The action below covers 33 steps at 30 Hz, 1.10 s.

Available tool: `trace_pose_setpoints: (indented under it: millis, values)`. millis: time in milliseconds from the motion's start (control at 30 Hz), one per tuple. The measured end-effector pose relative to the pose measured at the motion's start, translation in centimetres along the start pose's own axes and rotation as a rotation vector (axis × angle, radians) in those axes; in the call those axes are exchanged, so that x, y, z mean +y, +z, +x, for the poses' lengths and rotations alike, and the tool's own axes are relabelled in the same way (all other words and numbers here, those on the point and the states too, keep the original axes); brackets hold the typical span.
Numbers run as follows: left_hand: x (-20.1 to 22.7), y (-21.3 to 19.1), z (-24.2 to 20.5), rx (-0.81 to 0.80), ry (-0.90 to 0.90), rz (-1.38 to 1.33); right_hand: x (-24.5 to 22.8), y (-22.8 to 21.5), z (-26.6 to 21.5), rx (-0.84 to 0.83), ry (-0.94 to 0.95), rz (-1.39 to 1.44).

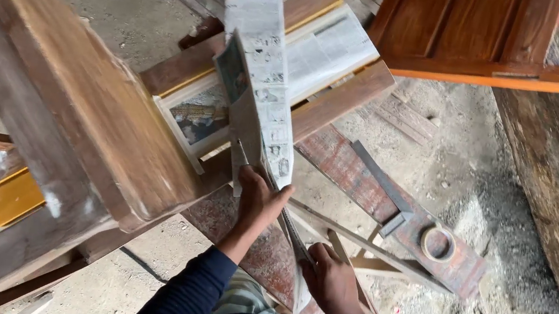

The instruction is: Masking parts of a wooden chair using newspaper and tape to prepare for finishing or protection.

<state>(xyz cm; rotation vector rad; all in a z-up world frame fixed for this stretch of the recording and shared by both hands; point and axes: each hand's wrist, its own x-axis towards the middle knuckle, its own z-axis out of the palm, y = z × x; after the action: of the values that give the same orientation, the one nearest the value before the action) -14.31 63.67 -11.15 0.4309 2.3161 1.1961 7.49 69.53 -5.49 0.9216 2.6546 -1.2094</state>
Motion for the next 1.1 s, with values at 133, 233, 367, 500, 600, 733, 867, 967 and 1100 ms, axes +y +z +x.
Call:
trace_pose_setpoints:
  millis: [133, 233, 367, 500, 600, 733, 867, 967, 1100]
  values:
    - [2.1, 0.1, -3.9, -0.019, 0.127, 0.001, -1.1, -0.9, -4.3, 0.093, 0.208, 0.102]
    - [5.9, 0.3, -6.9, -0.021, 0.119, 0.117, 3.0, 0.9, -7.1, 0.071, 0.256, 0.369]
    - [5.5, 2.8, -10.5, -0.020, 0.193, 0.210, 8.8, 2.5, -10.1, 0.066, 0.136, 0.621]
    - [6.2, 4.2, -15.4, -0.072, 0.319, 0.424, 16.4, 3.5, -14.3, -0.044, 0.112, 0.776]
    - [4.0, 5.7, -18.5, -0.195, 0.398, 0.540, 22.2, 3.0, -16.4, -0.128, 0.164, 0.728]
    - [-2.3, 9.0, -22.6, -0.113, 0.510, 0.706, 28.0, 2.0, -17.8, -0.165, 0.191, 0.396]
    - [-6.5, 9.8, -24.8, -0.178, 0.229, 0.766, 28.4, 1.0, -17.1, -0.196, 0.102, 0.052]
    - [-7.7, 9.8, -26.7, -0.178, 0.208, 0.724, 25.6, -1.0, -16.6, -0.267, 0.177, -0.228]
    - [-8.7, 9.8, -27.8, -0.161, 0.267, 0.726, 24.5, -3.4, -14.5, -0.386, 0.205, -0.469]
